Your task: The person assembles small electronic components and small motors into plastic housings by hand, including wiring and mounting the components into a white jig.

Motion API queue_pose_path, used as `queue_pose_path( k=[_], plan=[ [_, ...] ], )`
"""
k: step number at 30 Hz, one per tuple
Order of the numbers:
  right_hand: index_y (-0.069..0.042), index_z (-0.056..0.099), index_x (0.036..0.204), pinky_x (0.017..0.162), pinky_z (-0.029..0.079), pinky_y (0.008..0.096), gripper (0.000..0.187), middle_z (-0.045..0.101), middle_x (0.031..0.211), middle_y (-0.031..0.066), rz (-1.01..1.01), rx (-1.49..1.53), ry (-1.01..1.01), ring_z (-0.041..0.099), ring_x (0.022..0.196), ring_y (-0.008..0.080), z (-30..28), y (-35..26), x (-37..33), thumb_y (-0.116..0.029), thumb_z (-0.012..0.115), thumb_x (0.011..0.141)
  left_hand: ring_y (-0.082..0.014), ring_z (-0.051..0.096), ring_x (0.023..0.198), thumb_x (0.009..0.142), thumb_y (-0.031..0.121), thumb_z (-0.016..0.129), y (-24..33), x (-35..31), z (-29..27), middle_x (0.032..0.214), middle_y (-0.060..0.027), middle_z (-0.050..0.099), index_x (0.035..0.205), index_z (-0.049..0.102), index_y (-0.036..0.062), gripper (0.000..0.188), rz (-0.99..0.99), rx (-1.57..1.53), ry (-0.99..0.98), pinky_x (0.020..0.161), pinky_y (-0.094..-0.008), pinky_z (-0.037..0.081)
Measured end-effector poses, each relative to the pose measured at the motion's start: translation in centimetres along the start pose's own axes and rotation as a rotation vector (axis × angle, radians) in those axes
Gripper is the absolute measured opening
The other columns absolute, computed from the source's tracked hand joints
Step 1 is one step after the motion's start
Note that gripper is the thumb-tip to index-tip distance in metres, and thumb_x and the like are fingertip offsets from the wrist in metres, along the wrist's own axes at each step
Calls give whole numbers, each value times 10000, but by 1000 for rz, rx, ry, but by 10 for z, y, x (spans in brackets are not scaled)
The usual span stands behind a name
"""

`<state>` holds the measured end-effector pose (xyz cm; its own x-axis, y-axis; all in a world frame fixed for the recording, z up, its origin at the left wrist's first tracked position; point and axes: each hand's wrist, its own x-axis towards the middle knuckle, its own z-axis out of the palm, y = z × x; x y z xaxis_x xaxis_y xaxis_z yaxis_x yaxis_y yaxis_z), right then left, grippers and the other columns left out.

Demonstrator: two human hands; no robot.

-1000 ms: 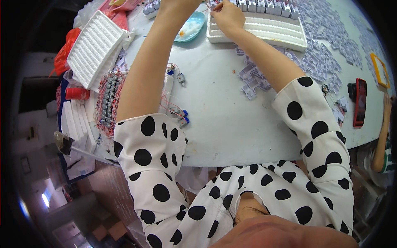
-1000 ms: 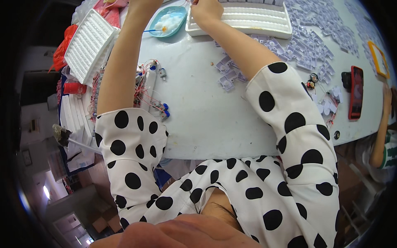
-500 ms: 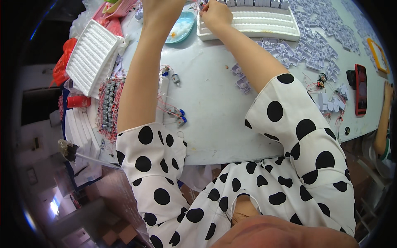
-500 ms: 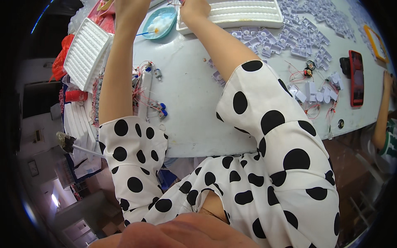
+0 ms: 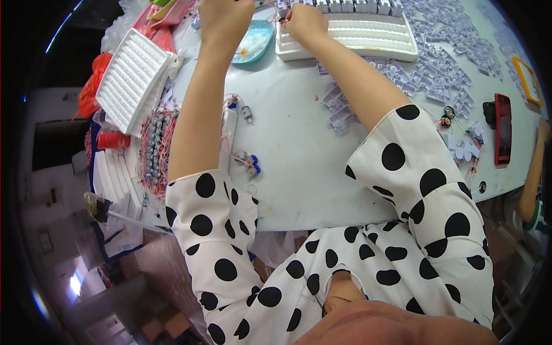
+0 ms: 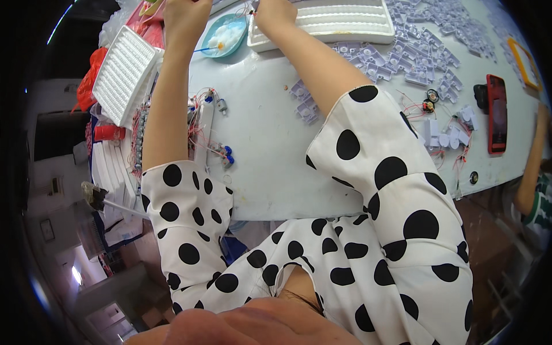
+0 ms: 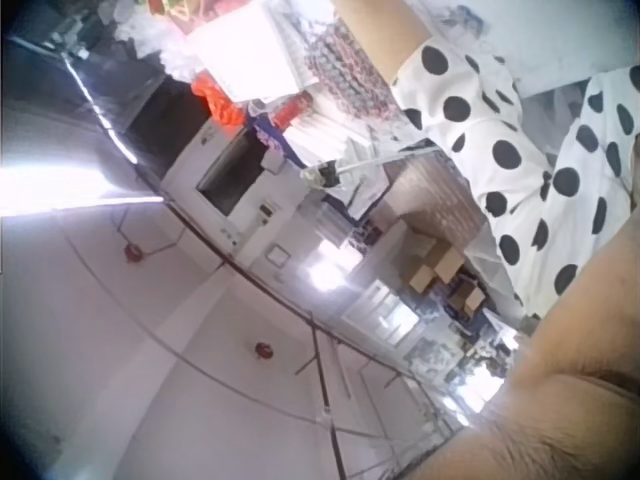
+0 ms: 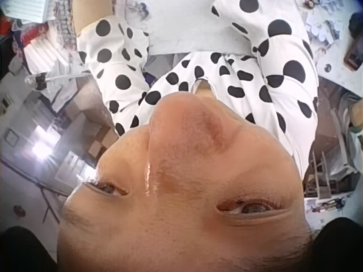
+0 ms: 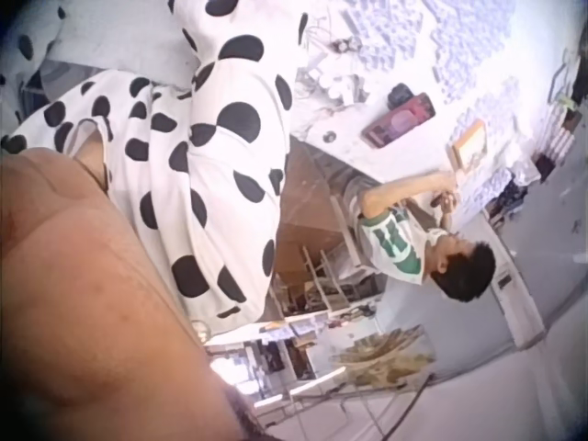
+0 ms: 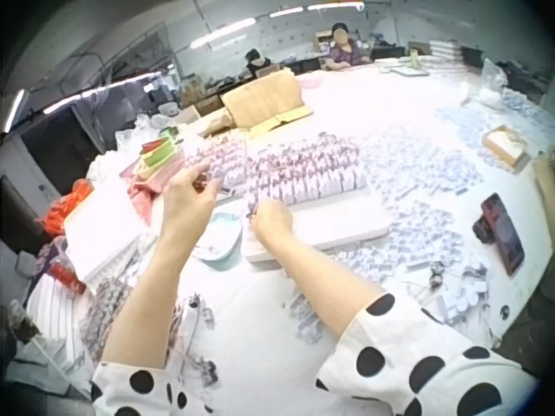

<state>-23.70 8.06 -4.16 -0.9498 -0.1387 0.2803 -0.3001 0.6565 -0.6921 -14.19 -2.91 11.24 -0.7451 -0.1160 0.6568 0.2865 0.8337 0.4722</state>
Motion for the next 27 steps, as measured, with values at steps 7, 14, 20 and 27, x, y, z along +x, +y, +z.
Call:
queue_pose_path(
  k=[7,14,20,27],
  plan=[
    [-75,701,1030,778,555,386,290,740,967,93,-31,191,-113,730,865,253,-9,29,6,-244,798,815,-302,720,805,825,125,731,-6,-4,10,914,-238,727,1095,717,-52,323,4,92,-45,754,-398,550],
    [-23,708,1104,798,589,318,280,747,1040,111,-137,109,-175,739,837,195,-65,-30,7,-124,621,858,-318,721,802,841,186,735,-32,26,3,863,-228,730,1089,721,-48,342,-40,98,58,760,-400,549],
    [-26,734,1133,813,590,304,307,743,1102,116,17,588,-522,715,933,200,-36,3,41,-41,537,898,-322,736,820,838,198,752,-6,10,14,862,-234,731,1103,716,-45,362,-96,-38,-3,754,-405,557],
    [-30,747,828,538,508,327,186,650,647,65,-114,601,-537,602,561,164,-17,3,72,-1,564,818,-188,739,911,841,267,792,-23,-35,31,1020,-163,767,1203,722,13,448,-213,89,-267,818,-297,564]
  ],
)
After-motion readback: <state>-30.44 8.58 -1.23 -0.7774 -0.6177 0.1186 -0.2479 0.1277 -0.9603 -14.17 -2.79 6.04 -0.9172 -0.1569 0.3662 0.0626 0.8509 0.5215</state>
